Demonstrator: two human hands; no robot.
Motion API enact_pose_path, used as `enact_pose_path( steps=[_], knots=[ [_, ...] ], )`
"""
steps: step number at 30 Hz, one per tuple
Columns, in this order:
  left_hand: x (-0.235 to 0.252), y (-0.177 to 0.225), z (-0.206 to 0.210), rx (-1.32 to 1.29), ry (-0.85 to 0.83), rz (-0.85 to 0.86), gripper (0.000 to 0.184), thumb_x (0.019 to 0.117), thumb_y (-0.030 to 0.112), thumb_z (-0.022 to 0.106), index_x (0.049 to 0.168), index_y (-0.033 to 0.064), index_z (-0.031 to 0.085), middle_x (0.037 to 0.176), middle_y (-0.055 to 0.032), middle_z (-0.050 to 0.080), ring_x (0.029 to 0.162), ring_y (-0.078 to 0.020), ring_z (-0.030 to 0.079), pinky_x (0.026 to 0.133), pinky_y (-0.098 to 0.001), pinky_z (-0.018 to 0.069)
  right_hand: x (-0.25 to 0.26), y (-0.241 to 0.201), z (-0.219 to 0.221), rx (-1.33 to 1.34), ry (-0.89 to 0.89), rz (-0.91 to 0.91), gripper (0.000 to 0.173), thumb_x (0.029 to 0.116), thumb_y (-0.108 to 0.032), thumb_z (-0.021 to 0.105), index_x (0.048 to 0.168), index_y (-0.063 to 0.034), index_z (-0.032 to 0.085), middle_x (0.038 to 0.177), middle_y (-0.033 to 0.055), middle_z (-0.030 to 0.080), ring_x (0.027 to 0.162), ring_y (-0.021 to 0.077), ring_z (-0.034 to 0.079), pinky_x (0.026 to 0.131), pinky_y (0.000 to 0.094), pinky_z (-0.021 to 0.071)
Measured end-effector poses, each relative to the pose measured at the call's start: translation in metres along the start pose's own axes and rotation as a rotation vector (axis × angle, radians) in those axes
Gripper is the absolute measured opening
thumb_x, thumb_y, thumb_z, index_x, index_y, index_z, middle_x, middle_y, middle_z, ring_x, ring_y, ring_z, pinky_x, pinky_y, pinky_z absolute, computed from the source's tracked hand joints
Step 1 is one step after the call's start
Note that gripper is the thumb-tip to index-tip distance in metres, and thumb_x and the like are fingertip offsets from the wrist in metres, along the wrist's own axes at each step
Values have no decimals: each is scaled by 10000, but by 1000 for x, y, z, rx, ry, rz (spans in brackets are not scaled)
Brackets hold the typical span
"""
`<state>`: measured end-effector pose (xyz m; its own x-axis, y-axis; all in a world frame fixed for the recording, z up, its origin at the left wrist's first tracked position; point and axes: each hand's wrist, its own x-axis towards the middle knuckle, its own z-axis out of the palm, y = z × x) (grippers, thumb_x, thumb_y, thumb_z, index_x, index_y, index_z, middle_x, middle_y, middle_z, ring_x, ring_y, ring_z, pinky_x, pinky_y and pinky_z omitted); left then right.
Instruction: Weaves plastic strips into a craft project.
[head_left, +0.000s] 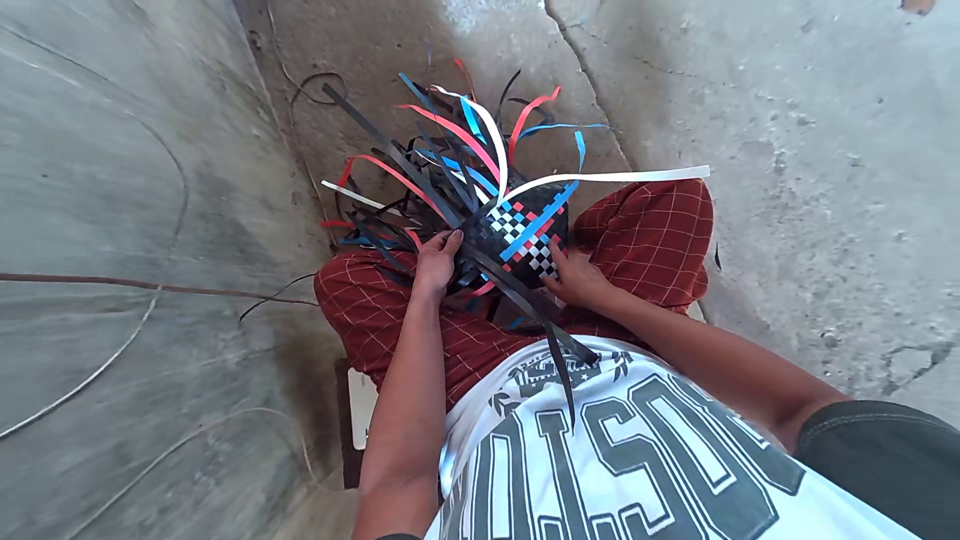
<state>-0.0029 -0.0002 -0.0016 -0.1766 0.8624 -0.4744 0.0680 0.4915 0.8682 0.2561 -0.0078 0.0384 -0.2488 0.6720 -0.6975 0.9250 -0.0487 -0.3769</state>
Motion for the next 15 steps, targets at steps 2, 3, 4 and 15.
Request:
enact_pose_path(
  steps=[2,3,4,15],
  knots=[
    [0,0,0,-4,0,3,266,1085,247,540,1138,29,681,974,-76,689,866,-98,636,842,-329,532,-2,1,-2,12,0,6,735,1057,-345,545,1621,-45,183,1147,271,676,1116,444,654,970,603,494],
    [0,0,0,1,2,5,268,1086,250,539,1135,29,681,971,-74,688,865,-96,637,841,-326,533,-2,3,-3,31,13,11,730,1051,-346,557,1612,-35,209,1162,275,671,1122,447,650,972,607,495],
    [0,0,-1,13,5,6,270,1086,254,537,1134,30,681,973,-75,688,868,-98,639,844,-329,534,-2,5,-4,45,24,23,722,1046,-351,565,1600,-25,236,1198,278,659,1141,448,643,977,611,492],
    [-15,13,1,198,-72,11,267,1083,249,552,1165,36,690,1014,-120,690,872,-172,631,838,-416,523,-21,-60,-40,314,205,-711,252,1029,-64,558,1213,5,715,1108,192,711,967,278,691,904,441,563]
  ],
)
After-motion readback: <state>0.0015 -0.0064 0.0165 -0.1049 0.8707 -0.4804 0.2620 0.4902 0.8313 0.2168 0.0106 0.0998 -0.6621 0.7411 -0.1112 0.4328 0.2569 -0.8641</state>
